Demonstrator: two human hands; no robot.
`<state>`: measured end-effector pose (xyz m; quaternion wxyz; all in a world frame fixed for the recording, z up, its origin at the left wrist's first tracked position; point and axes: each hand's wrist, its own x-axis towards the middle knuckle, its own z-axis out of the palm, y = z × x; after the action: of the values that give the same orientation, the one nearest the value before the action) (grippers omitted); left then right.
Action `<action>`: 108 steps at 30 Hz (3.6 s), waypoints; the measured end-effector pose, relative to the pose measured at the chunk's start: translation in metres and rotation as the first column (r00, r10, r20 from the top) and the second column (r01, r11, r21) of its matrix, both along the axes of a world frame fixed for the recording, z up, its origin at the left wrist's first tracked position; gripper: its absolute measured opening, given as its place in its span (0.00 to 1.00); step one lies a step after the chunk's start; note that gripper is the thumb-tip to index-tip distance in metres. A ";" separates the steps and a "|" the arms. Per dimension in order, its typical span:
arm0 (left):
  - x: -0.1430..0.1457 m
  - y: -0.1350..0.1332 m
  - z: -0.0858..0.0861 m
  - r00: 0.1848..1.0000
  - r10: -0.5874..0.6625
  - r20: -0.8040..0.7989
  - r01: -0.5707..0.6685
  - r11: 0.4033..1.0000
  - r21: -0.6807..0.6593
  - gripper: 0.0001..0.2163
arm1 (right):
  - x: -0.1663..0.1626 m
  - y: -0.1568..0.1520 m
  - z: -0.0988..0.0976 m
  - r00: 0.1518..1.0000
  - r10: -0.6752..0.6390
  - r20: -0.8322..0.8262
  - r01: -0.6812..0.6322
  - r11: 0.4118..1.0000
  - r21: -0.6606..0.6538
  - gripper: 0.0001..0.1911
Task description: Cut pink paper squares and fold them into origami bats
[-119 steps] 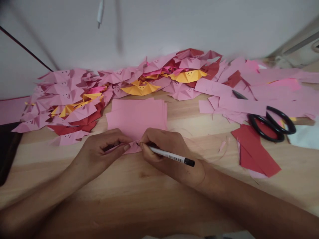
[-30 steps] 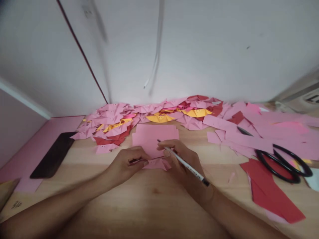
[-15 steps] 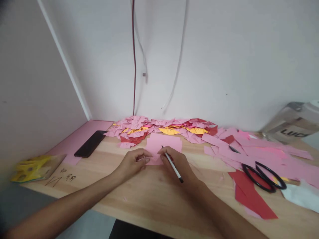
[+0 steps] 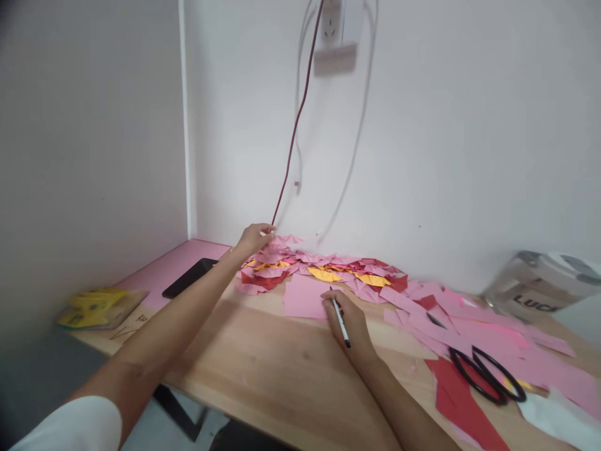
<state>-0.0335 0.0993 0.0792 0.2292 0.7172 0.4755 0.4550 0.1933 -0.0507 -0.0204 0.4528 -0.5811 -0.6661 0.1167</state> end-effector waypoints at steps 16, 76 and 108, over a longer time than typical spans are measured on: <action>0.024 -0.084 -0.104 0.920 -0.264 -0.291 0.341 0.905 0.256 0.13 | 0.016 0.005 0.002 0.984 -0.175 -0.015 0.176 0.984 0.038 0.19; 0.021 -0.073 -0.093 0.874 -0.372 0.311 0.433 0.887 -0.157 0.13 | 0.037 0.013 0.001 0.987 0.159 0.031 -0.152 0.975 -0.163 0.18; 0.001 -0.106 -0.057 0.905 -0.216 -0.366 0.400 0.723 0.563 0.07 | 0.026 -0.001 0.023 0.996 0.091 0.013 -0.092 0.980 0.176 0.16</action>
<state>-0.0323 -0.0070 0.0218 -0.0174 0.8773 0.1967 0.4375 0.2190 -0.0517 0.0029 0.4949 -0.5080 -0.7008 0.0765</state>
